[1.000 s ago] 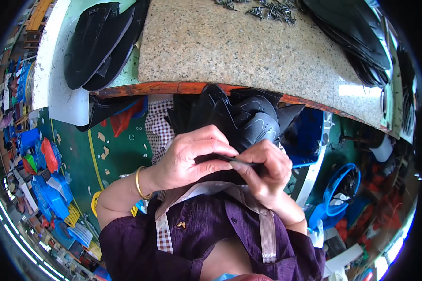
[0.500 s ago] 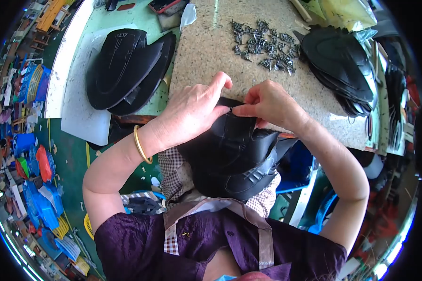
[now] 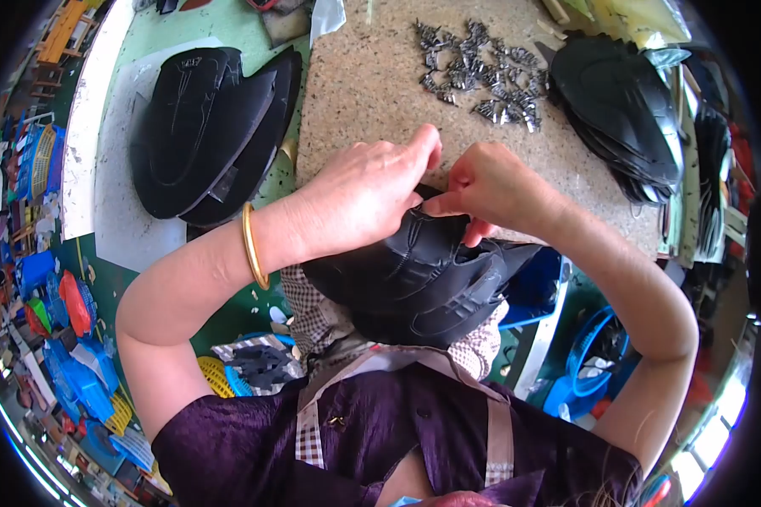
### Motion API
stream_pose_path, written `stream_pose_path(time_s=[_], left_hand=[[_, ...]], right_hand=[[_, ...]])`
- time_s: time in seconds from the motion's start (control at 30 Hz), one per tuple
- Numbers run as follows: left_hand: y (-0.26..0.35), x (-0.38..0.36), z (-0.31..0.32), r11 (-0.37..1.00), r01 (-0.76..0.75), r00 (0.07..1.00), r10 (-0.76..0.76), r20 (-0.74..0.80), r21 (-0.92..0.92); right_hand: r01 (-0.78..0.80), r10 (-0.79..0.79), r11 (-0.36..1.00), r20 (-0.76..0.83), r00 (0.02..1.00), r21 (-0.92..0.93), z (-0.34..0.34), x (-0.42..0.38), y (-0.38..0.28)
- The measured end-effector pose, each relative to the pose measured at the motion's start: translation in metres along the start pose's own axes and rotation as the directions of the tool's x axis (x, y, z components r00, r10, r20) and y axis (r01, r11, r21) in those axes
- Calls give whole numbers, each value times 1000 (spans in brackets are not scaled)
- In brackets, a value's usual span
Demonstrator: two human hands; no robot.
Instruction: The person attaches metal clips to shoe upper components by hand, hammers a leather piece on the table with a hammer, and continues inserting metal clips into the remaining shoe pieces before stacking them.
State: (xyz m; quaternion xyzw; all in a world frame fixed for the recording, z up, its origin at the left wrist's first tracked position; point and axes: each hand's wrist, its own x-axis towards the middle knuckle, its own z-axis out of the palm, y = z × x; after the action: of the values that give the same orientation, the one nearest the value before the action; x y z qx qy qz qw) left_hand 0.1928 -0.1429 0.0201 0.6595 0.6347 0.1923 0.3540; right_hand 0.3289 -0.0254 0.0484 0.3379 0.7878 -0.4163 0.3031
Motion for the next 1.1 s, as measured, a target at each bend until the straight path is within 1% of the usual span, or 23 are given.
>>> stream_pose_path(time_s=[0.1,0.13,0.23,0.27,0.3,0.37,0.4,0.43,0.5,0.53,0.57,0.63,0.67,0.77,0.8,0.93,1.07,1.1], left_hand=[[-2,-6,-4,996,-23,1000,23,-2,-87],[-6,-9,-2,991,-56,996,47,-75,-122],[-13,-20,3,940,-74,983,13,-183,-332],[-8,-26,0,947,-91,972,16,-235,-309],[-4,-31,-1,944,-108,965,24,-262,-310],[4,-40,-1,939,-142,953,45,-298,-313],[10,-43,3,898,-182,933,29,-358,-400],[15,-48,3,918,-271,909,146,-391,-289],[23,-58,4,899,-434,832,374,-410,-61],[26,-62,11,864,-496,749,476,-461,88],[21,-67,17,780,-577,643,617,-453,243],[23,-75,22,663,-595,551,748,-369,455],[22,-75,27,627,-597,507,778,-370,500],[27,-77,31,573,-614,454,819,-351,543],[30,-78,30,557,-620,460,829,-319,553],[36,-79,31,471,-618,426,873,-236,629],[37,-77,32,455,-633,424,881,-211,627],[37,-76,33,465,-633,429,876,-220,619]], right_hand=[[62,-54,994,-89,995,92,11,-1,14],[99,-83,989,-150,985,106,14,-7,16],[273,-173,939,-397,901,210,35,-17,35],[378,-236,894,-465,853,240,46,-16,44],[451,-325,887,-559,763,100,53,-22,42],[547,-367,832,-644,671,96,64,-32,37],[599,-452,799,-701,551,-45,69,-37,36],[638,-542,748,-721,432,-181,72,-41,38],[654,-695,614,-696,181,-442,80,-48,42],[650,-721,576,-683,118,-495,85,-50,44],[642,-742,539,-668,56,-545,91,-52,46],[608,-778,461,-624,-75,-647,100,-53,51],[607,-781,448,-618,-92,-657,104,-51,55],[652,-760,462,-647,-58,-601,110,-53,60],[656,-760,456,-647,-65,-601,112,-54,61],[684,-747,442,-660,-79,-581,117,-52,66],[687,-749,425,-655,-99,-589,120,-48,70],[724,-743,433,-667,-51,-537,121,-50,70]])
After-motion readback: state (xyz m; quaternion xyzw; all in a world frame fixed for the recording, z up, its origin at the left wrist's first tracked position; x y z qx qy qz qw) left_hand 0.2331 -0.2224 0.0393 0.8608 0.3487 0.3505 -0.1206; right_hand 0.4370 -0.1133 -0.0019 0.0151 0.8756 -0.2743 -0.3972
